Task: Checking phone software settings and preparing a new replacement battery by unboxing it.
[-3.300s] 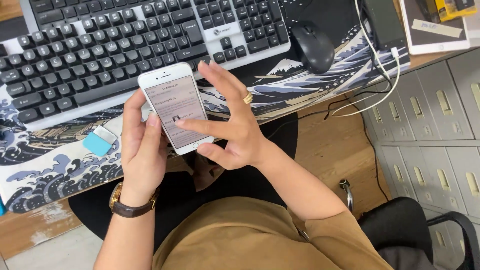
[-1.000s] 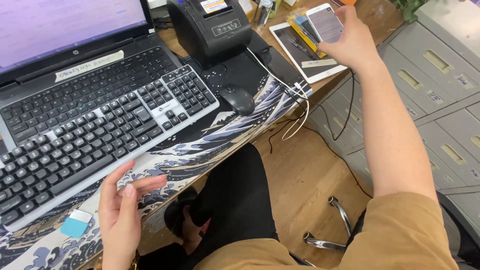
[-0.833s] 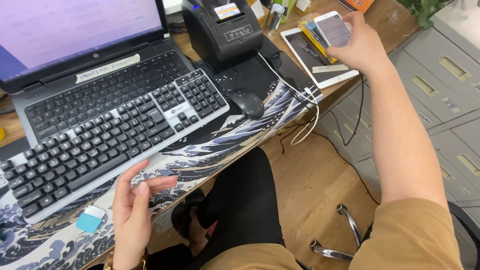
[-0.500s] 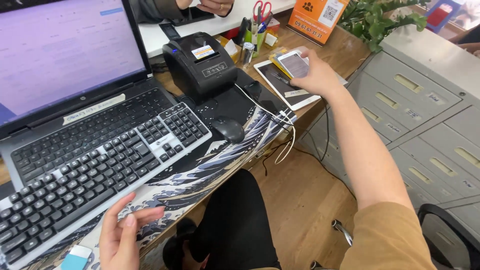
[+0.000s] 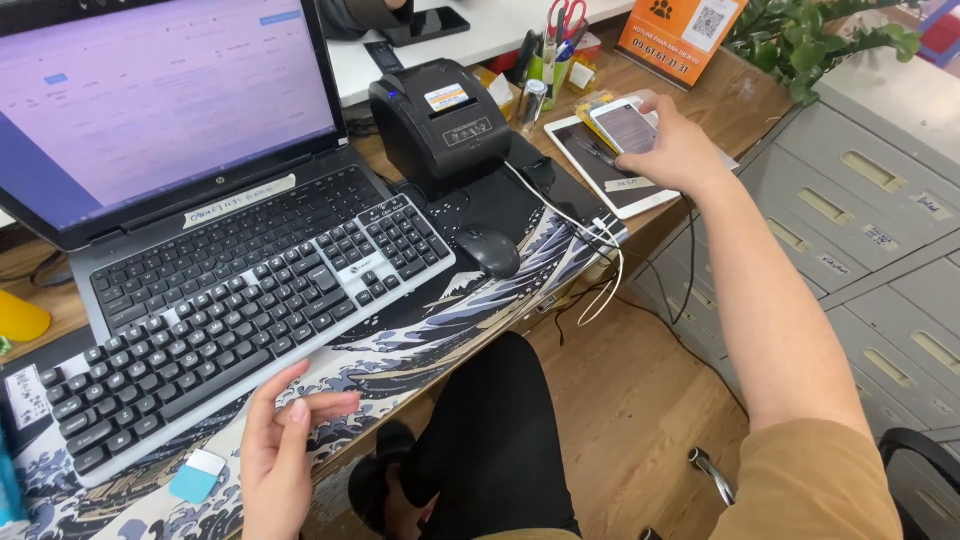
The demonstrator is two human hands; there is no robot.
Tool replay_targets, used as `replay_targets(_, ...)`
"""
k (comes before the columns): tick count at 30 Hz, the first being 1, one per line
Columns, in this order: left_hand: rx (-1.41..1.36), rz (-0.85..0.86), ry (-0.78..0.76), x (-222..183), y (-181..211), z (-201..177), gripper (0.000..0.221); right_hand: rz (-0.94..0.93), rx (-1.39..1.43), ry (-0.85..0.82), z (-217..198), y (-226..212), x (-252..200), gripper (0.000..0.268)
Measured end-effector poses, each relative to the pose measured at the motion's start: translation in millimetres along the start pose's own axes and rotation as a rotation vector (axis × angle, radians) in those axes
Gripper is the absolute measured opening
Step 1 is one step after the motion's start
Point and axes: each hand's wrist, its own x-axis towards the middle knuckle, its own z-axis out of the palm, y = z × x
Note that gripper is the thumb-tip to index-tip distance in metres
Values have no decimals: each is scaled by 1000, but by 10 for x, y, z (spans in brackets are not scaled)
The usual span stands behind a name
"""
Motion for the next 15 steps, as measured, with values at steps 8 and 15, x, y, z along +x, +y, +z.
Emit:
replay_targets(8, 36, 46, -34, -18, -1, -29, 41, -48, -30, 0, 113, 64, 37, 60)
replay_targets(15, 14, 72, -51, -1, -5, -5, 42, -71, -40, 20, 99, 113, 82, 61)
